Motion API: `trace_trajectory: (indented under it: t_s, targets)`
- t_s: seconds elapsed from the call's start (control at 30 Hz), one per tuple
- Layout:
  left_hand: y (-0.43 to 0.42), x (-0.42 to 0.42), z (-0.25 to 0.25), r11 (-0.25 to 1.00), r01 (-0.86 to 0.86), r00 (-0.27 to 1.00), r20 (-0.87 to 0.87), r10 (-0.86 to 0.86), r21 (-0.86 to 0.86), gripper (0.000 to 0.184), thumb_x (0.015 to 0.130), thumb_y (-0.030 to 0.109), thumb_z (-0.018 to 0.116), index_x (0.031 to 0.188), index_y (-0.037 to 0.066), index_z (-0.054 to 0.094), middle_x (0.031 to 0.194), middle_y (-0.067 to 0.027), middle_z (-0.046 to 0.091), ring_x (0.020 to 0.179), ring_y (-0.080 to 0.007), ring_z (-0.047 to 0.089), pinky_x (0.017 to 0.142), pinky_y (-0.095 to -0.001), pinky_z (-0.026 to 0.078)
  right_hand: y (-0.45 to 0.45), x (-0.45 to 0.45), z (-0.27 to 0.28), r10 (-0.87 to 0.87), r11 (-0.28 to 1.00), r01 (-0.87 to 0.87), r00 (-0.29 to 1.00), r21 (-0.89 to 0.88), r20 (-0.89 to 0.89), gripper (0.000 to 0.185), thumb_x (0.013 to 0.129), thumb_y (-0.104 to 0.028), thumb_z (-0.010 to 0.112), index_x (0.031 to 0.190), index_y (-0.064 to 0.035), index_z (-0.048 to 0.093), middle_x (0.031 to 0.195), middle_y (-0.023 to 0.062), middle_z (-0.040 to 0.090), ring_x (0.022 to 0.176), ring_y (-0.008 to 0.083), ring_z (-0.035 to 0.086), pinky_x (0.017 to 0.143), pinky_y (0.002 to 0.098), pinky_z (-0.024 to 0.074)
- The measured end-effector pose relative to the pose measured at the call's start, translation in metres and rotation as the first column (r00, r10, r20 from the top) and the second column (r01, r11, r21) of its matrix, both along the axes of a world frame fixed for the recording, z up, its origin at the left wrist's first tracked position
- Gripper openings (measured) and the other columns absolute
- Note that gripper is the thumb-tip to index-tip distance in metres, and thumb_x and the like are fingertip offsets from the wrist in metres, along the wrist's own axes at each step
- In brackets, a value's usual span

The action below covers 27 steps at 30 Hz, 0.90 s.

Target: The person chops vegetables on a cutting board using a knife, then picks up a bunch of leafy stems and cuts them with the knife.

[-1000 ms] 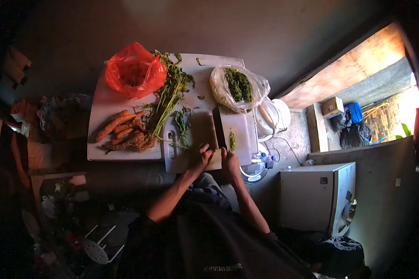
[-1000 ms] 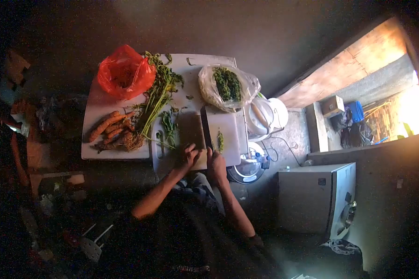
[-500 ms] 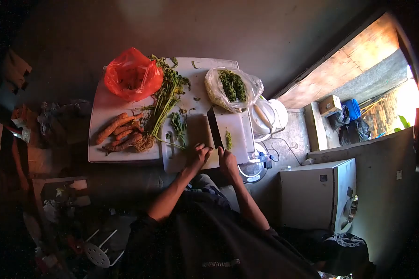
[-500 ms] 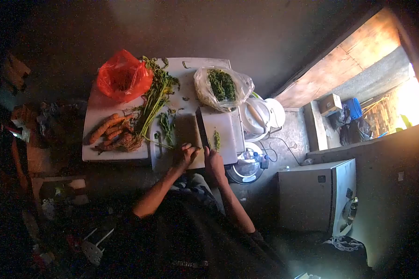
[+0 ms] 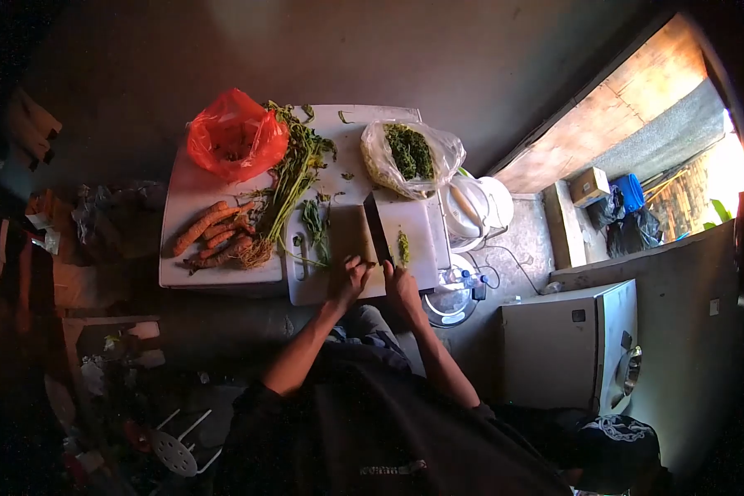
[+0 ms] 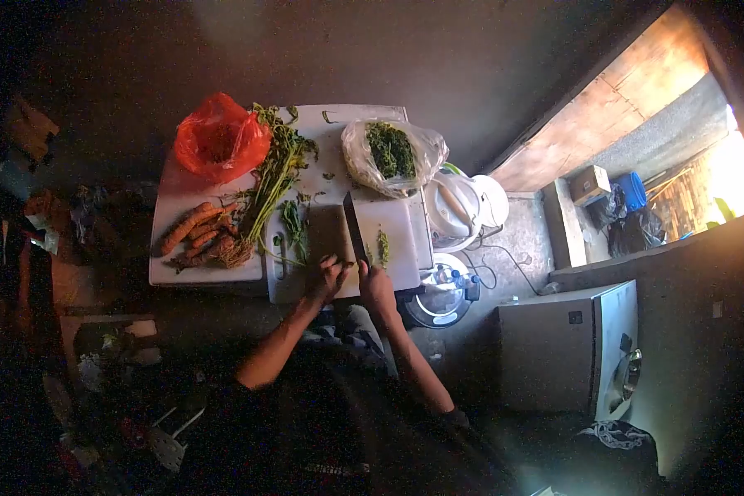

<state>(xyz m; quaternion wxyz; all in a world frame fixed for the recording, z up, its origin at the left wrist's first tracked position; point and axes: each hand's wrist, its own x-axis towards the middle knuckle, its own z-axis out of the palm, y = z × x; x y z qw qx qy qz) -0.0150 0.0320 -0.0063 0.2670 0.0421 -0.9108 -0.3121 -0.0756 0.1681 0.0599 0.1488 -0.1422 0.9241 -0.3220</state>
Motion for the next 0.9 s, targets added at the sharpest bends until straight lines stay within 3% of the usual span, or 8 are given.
trace_trajectory:
  t_s: [0.17,0.23,0.37,0.47,0.5,0.57,0.67,0.9]
  targets:
    - [-0.001,0.003,-0.004,0.996,0.010,0.997,-0.078,-0.017,-0.092,0.011,0.082,0.011,0.062,0.089,0.005,0.069,0.088,-0.0146,0.060,0.087,-0.0345,0.059,0.075,-0.0432,0.049,0.000,0.010,-0.008,-0.009,1.000,0.009,1.000,-0.002,0.026,0.051,0.099,-0.040,0.046,0.083,0.0065,0.062,0.078,0.0342,0.061,0.079,0.0523,0.060,0.068,0.0583,0.0479]
    - [0.002,0.001,-0.003,1.000,0.027,0.991,0.133,-0.027,0.006,0.013,0.082,0.011,0.062,0.091,0.006,0.069,0.091,-0.0144,0.060,0.090,-0.0345,0.060,0.076,-0.0414,0.049,-0.001,0.003,-0.019,0.006,1.000,-0.006,1.000,0.000,0.028,0.053,0.099,-0.043,0.044,0.089,0.0062,0.062,0.080,0.0341,0.061,0.081,0.0524,0.060,0.069,0.0581,0.0475]
    - [0.005,0.000,-0.025,0.995,-0.018,0.988,0.157,0.003,0.095,0.015,0.082,0.009,0.061,0.094,0.006,0.069,0.093,-0.0138,0.062,0.090,-0.0348,0.062,0.076,-0.0419,0.050,0.004,-0.014,-0.026,0.038,0.998,-0.038,0.999,-0.042,-0.014,0.056,0.099,-0.045,0.045,0.080,0.0058,0.063,0.077,0.0332,0.061,0.078,0.0514,0.060,0.068,0.0566,0.0475]
    - [0.022,0.010,0.043,0.986,-0.101,0.948,0.313,0.055,0.132,0.019,0.083,0.006,0.057,0.098,0.006,0.069,0.095,-0.0123,0.063,0.091,-0.0337,0.062,0.076,-0.0420,0.050,0.022,-0.014,0.000,0.051,0.994,-0.053,0.998,-0.095,-0.021,0.053,0.099,-0.043,0.046,0.083,0.0052,0.064,0.077,0.0344,0.060,0.080,0.0516,0.060,0.068,0.0587,0.0462]
    - [0.023,0.009,0.028,0.987,-0.107,0.947,0.315,0.064,0.122,0.019,0.083,0.006,0.057,0.098,0.006,0.069,0.095,-0.0123,0.063,0.091,-0.0337,0.062,0.076,-0.0420,0.050,0.028,-0.018,-0.002,0.075,0.995,-0.075,0.997,-0.063,-0.010,0.053,0.099,-0.043,0.047,0.081,0.0047,0.063,0.075,0.0335,0.061,0.078,0.0523,0.060,0.067,0.0588,0.0459]
    - [0.023,0.007,-0.020,0.985,-0.148,0.981,0.137,0.135,0.085,0.020,0.083,0.005,0.055,0.098,0.006,0.068,0.094,-0.0112,0.063,0.092,-0.0327,0.062,0.077,-0.0411,0.050,0.036,-0.026,0.001,0.065,0.996,-0.066,0.998,-0.066,-0.010,0.053,0.099,-0.043,0.048,0.081,0.0048,0.063,0.075,0.0334,0.061,0.078,0.0524,0.060,0.068,0.0588,0.0458]
    - [0.037,0.016,0.011,0.980,-0.199,0.972,0.136,0.194,0.026,0.021,0.083,0.004,0.054,0.099,0.006,0.067,0.091,-0.0109,0.062,0.090,-0.0333,0.062,0.077,-0.0409,0.050,0.049,-0.034,0.003,0.041,0.995,-0.042,0.999,-0.087,-0.006,0.054,0.098,-0.043,0.049,0.080,0.0050,0.062,0.075,0.0332,0.061,0.079,0.0523,0.060,0.068,0.0586,0.0455]
    - [0.043,0.014,0.008,0.986,-0.164,0.981,0.113,0.161,0.024,0.014,0.087,0.007,0.058,0.097,0.006,0.067,0.089,-0.0109,0.060,0.084,-0.0323,0.062,0.071,-0.0417,0.051,0.070,-0.029,0.009,0.078,0.976,-0.078,0.997,-0.205,-0.009,0.050,0.099,-0.040,0.048,0.077,0.0039,0.059,0.072,0.0334,0.059,0.075,0.0527,0.059,0.063,0.0589,0.0444]
